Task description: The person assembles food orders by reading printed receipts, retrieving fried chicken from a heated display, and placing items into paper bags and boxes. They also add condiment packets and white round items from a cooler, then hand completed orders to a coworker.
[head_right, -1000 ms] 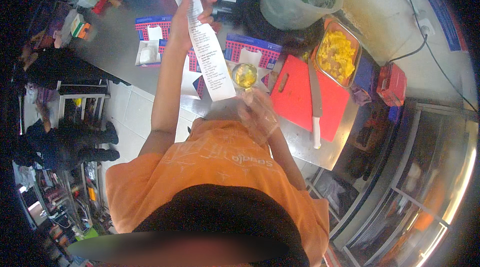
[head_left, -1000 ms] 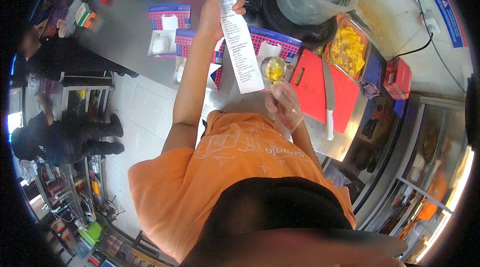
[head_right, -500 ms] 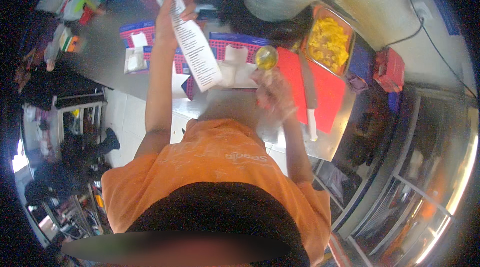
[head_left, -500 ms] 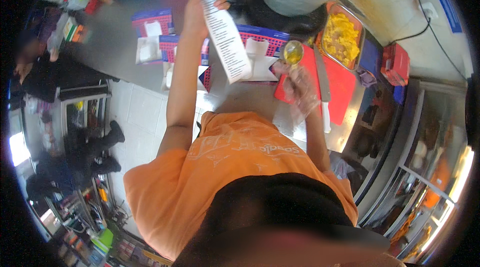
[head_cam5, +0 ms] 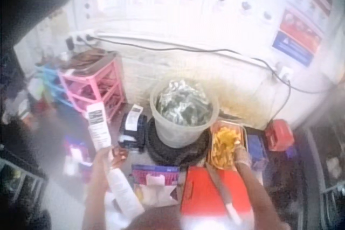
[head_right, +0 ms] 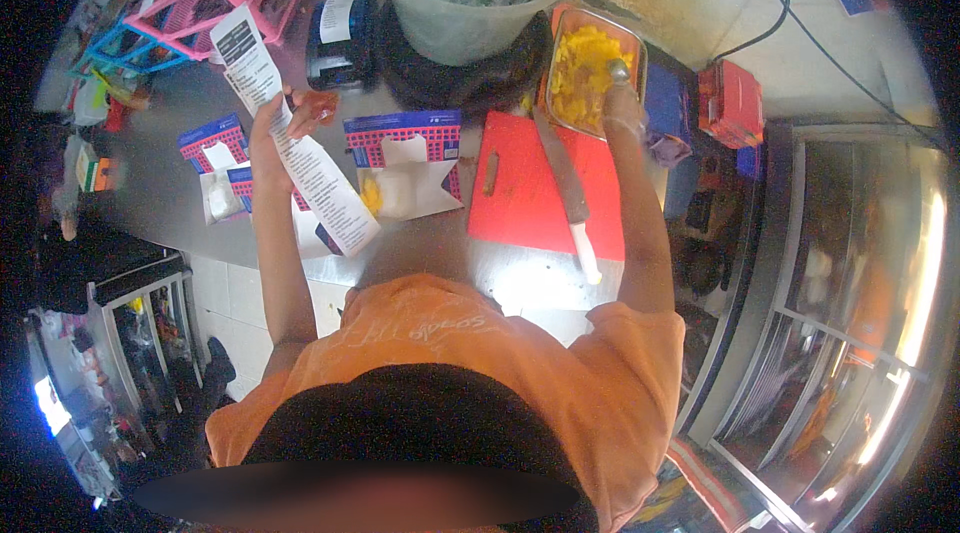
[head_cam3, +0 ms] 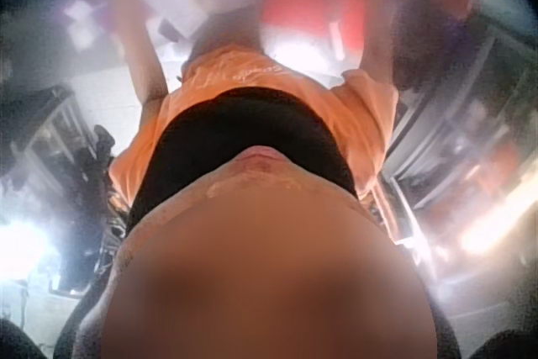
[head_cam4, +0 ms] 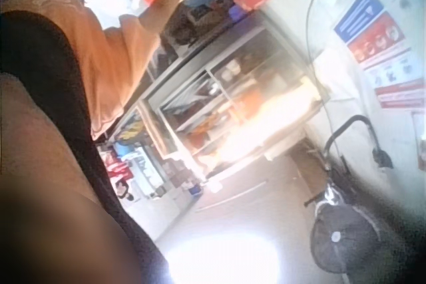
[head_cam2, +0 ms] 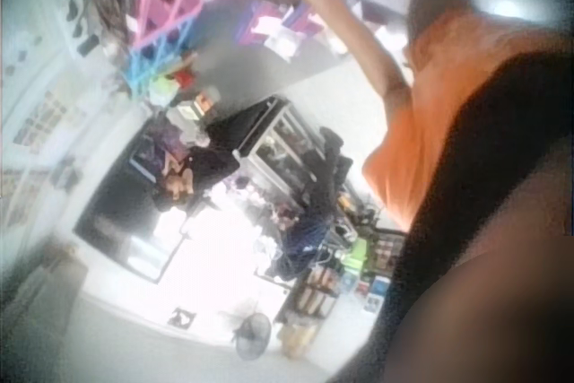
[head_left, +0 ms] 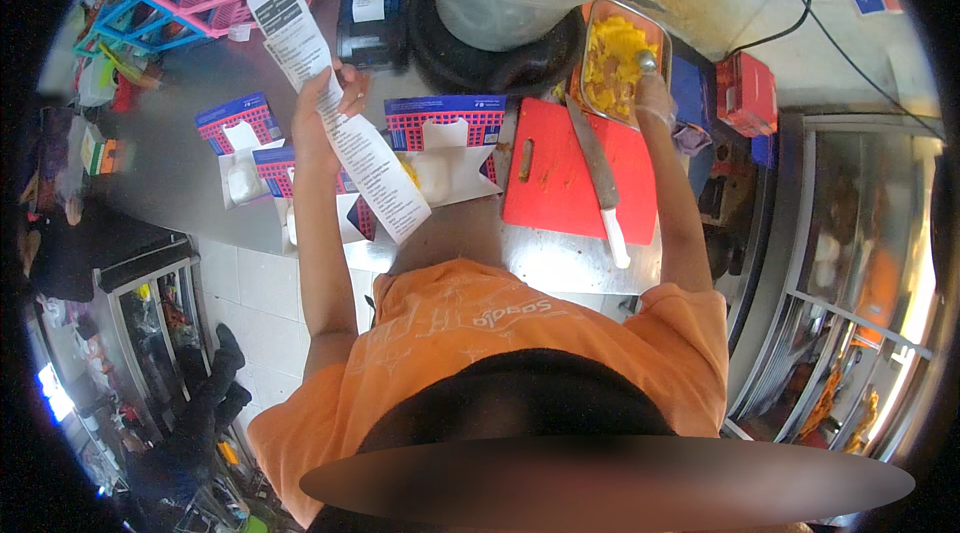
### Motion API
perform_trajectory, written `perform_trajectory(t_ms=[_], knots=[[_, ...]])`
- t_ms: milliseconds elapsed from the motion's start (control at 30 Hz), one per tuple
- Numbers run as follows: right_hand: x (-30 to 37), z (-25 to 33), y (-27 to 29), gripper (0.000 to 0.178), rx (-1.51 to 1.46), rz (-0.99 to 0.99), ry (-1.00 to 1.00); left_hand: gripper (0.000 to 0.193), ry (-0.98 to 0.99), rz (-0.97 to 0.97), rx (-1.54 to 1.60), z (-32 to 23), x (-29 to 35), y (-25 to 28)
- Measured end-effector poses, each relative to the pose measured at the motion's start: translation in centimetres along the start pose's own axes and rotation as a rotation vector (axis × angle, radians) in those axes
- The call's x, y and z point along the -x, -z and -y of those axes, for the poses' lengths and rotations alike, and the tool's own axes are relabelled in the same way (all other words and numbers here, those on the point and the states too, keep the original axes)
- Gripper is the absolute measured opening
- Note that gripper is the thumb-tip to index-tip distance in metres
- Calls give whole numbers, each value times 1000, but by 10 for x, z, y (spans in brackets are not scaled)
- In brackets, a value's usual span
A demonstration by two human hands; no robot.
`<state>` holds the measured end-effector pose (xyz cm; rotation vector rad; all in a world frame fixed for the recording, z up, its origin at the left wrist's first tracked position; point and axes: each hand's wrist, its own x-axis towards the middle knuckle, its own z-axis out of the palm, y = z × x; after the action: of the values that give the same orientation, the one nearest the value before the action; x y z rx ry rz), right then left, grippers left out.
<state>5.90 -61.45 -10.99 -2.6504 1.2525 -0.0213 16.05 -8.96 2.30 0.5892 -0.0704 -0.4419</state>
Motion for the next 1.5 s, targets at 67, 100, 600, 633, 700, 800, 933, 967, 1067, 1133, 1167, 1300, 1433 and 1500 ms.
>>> perform_trajectory(t_ms=[67, 100, 600, 633, 700, 800, 933, 967, 1067, 1133, 1167, 1300, 1433, 1500], knots=[[-14, -9, -19, 29, 7, -72, 164, 16, -6, -53, -17, 0, -4, 2], [-20, -14, -32, 29, 143, -216, 392, 16, -6, -73, -22, 0, -4, 3], [10, -7, -7, 30, 213, 517, 936, 21, -131, -260, -190, -31, 45, 30], [14, -12, -6, 29, 109, 506, 876, 21, -161, -285, -210, -36, 51, 32], [23, -22, -10, 29, -130, 451, 707, 22, -192, -275, -224, -49, 65, 36], [34, -37, -16, 29, -494, 339, 449, 25, -279, -419, -345, -69, 93, 45], [42, -46, -10, 30, -939, 321, 211, 27, -368, -748, -698, -84, 141, 79], [45, -45, -5, 30, -1041, 355, 171, 21, -344, -789, -875, -88, 158, 92], [64, -26, 3, 33, -1359, 313, -28, 18, -316, -946, -1145, -77, 188, 127], [89, -5, 10, 38, -1523, 275, -86, 21, -132, -965, -1341, -63, 201, 146], [102, 5, 19, 41, -1559, 335, -31, 22, -21, -979, -1432, -53, 205, 156], [171, 56, 41, 52, -1713, 456, 135, 31, -113, -803, -1681, -7, 213, 196], [226, 108, 48, 48, -1560, 612, 409, 35, -244, -806, -1722, 14, 209, 215], [251, 131, 43, 40, -1577, 853, 331, 36, -186, -871, -1635, 15, 205, 210]])
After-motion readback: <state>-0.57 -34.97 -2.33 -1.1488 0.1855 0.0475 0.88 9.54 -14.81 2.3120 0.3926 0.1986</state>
